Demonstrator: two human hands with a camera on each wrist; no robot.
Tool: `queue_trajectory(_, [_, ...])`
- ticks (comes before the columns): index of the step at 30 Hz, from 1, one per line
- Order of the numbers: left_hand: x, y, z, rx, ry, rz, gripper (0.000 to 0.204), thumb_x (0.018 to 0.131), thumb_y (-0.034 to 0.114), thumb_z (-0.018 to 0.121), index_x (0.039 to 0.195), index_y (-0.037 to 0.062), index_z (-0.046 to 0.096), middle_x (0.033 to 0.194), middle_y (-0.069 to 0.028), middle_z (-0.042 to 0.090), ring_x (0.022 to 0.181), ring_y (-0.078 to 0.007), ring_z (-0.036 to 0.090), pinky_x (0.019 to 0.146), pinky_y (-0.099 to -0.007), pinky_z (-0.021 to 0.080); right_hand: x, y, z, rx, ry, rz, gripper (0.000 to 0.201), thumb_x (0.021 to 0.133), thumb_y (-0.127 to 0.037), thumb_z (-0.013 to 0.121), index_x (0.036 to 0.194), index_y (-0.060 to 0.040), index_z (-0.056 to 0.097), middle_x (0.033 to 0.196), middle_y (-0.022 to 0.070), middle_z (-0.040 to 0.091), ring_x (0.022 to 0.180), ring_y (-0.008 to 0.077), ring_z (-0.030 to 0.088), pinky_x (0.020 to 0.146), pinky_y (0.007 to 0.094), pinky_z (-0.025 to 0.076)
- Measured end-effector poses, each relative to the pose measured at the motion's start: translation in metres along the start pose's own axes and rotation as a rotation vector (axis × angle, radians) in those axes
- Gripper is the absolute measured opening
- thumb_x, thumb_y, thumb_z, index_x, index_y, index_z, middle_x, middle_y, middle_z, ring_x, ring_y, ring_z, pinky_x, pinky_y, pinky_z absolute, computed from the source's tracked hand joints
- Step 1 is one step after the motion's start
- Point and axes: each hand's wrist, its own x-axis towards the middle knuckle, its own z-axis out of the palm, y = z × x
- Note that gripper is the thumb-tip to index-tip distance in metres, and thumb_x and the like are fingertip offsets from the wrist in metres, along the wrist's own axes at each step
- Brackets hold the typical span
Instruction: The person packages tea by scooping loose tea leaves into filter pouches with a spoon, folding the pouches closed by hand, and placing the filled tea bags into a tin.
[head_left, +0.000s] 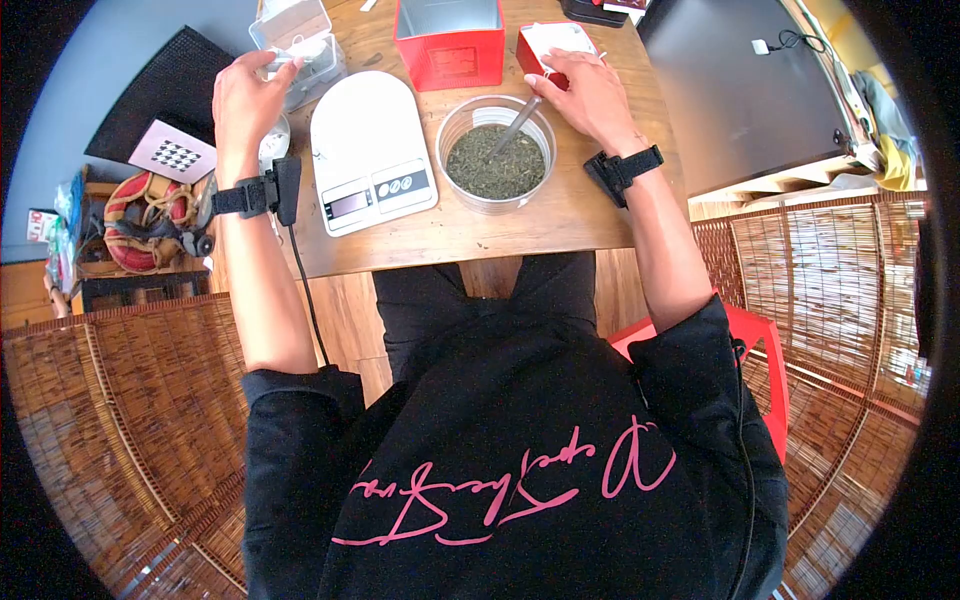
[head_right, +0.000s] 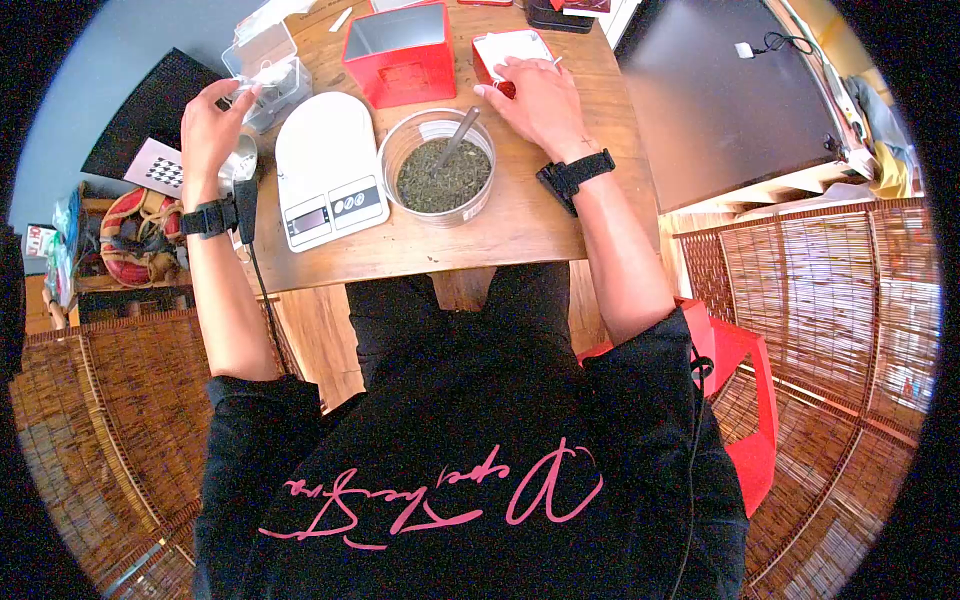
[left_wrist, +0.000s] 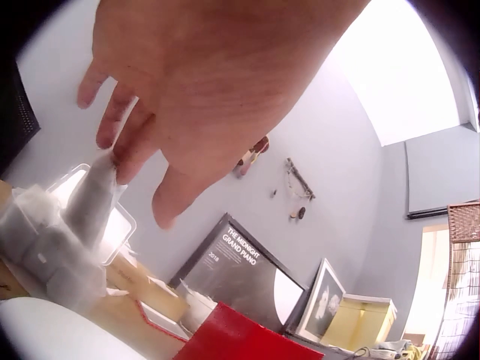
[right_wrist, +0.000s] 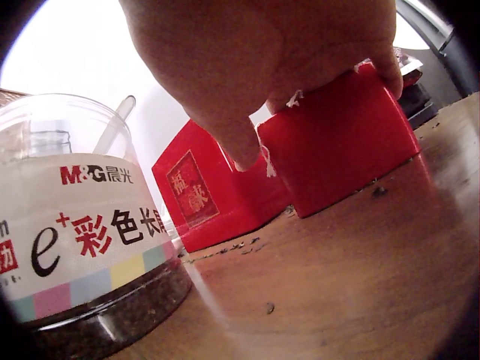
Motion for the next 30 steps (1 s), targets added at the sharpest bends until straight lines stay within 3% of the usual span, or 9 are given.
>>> queue_trajectory(7, [-0.025, 0.01, -0.013, -0.125, 0.174, 0.016, 0.049, 0.088, 0.042, 0.078, 0.119, 0.0033, 0.074, 0.121, -0.0164, 0.073, 0.114, -0.0282, 0.07, 0.099, -0.0359, 0.051, 0.0, -0.003, -0.001, -0.011, 0.002, -0.009, 0.057, 0.095, -0.057, 0.06, 0.128, -0.0118, 0.071, 0.139, 0.0104, 0.064, 0.131, 0.0289, 0.057, 0.115, 0.0539, 0.035])
queue_trajectory(10, [-0.038, 0.015, -0.015, -0.159, 0.254, 0.047, 0.047, 0.086, 0.037, 0.079, 0.116, 0.0008, 0.074, 0.121, -0.0186, 0.072, 0.107, -0.03, 0.071, 0.098, -0.0363, 0.051, 0.001, -0.009, -0.006, -0.013, -0.033, 0.012, 0.058, 0.095, -0.058, 0.059, 0.129, -0.0116, 0.07, 0.138, 0.0107, 0.064, 0.13, 0.0292, 0.058, 0.114, 0.0539, 0.035])
queue_trajectory(15, [-0.063, 0.031, -0.02, -0.547, 0.226, -0.025, 0.037, 0.087, 0.023, 0.082, 0.115, 0.0006, 0.075, 0.12, -0.0138, 0.074, 0.11, -0.0201, 0.07, 0.098, -0.032, 0.05, 0.001, -0.015, -0.007, -0.036, -0.029, 0.018, 0.058, 0.096, -0.057, 0.059, 0.13, -0.0111, 0.069, 0.137, 0.0115, 0.065, 0.129, 0.0301, 0.058, 0.113, 0.0543, 0.036])
queue_trajectory(16, [-0.067, 0.03, -0.019, -0.587, 0.206, -0.031, 0.032, 0.087, 0.015, 0.082, 0.115, 0.0011, 0.076, 0.116, -0.0099, 0.075, 0.106, -0.015, 0.068, 0.093, -0.0282, 0.051, 0.001, -0.016, -0.009, 0.059, -0.032, 0.037, 0.058, 0.096, -0.057, 0.059, 0.129, -0.0107, 0.069, 0.137, 0.0123, 0.065, 0.129, 0.0303, 0.058, 0.113, 0.055, 0.036])
queue_trajectory(18, [-0.08, 0.035, -0.014, -0.733, 0.175, -0.079, 0.031, 0.087, 0.013, 0.081, 0.115, 0.0014, 0.076, 0.114, -0.0083, 0.075, 0.103, -0.0132, 0.068, 0.089, -0.0266, 0.052, 0.0, -0.017, -0.008, 0.153, -0.034, 0.054, 0.058, 0.096, -0.056, 0.059, 0.128, -0.0103, 0.07, 0.137, 0.0131, 0.065, 0.13, 0.0304, 0.058, 0.112, 0.0557, 0.036])
queue_trajectory(20, [-0.092, 0.047, -0.013, -1.001, 0.132, -0.155, 0.028, 0.088, 0.004, 0.078, 0.116, 0.0013, 0.075, 0.108, -0.0057, 0.074, 0.093, -0.0086, 0.066, 0.083, -0.0228, 0.054, -0.001, -0.016, -0.002, 0.059, 0.141, -0.025, 0.054, 0.095, -0.052, 0.062, 0.127, -0.0095, 0.07, 0.136, 0.0149, 0.065, 0.129, 0.0311, 0.059, 0.112, 0.0536, 0.036])
queue_trajectory(24, [-0.115, 0.072, -0.003, -1.153, 0.207, -0.206, 0.026, 0.089, 0.001, 0.077, 0.114, -0.0025, 0.074, 0.108, -0.0095, 0.075, 0.096, -0.011, 0.069, 0.087, -0.0256, 0.056, -0.005, -0.038, -0.02, 0.015, 0.34, -0.108, 0.048, 0.092, -0.044, 0.069, 0.124, -0.0081, 0.071, 0.13, 0.0156, 0.068, 0.122, 0.0321, 0.063, 0.107, 0.0467, 0.043])
queue_trajectory(26, [-0.125, 0.087, 0.001, -1.218, 0.189, -0.281, 0.026, 0.089, 0.001, 0.078, 0.114, -0.0029, 0.074, 0.108, -0.0099, 0.075, 0.097, -0.0116, 0.069, 0.087, -0.0262, 0.056, -0.011, -0.058, -0.037, 0.391, 0.337, -0.102, 0.042, 0.09, -0.036, 0.074, 0.121, -0.0078, 0.073, 0.122, 0.015, 0.072, 0.112, 0.0317, 0.067, 0.099, 0.0405, 0.049])
queue_trajectory(30, [-0.143, 0.099, 0.017, -1.444, 0.074, -0.414, 0.028, 0.09, 0.003, 0.077, 0.117, -0.0033, 0.072, 0.109, -0.0106, 0.075, 0.097, -0.0137, 0.07, 0.088, -0.0281, 0.056, -0.028, -0.083, -0.06, 0.573, 0.294, -0.144, 0.033, 0.089, -0.027, 0.075, 0.117, -0.0083, 0.075, 0.116, 0.0146, 0.073, 0.103, 0.0291, 0.069, 0.091, 0.0385, 0.053])
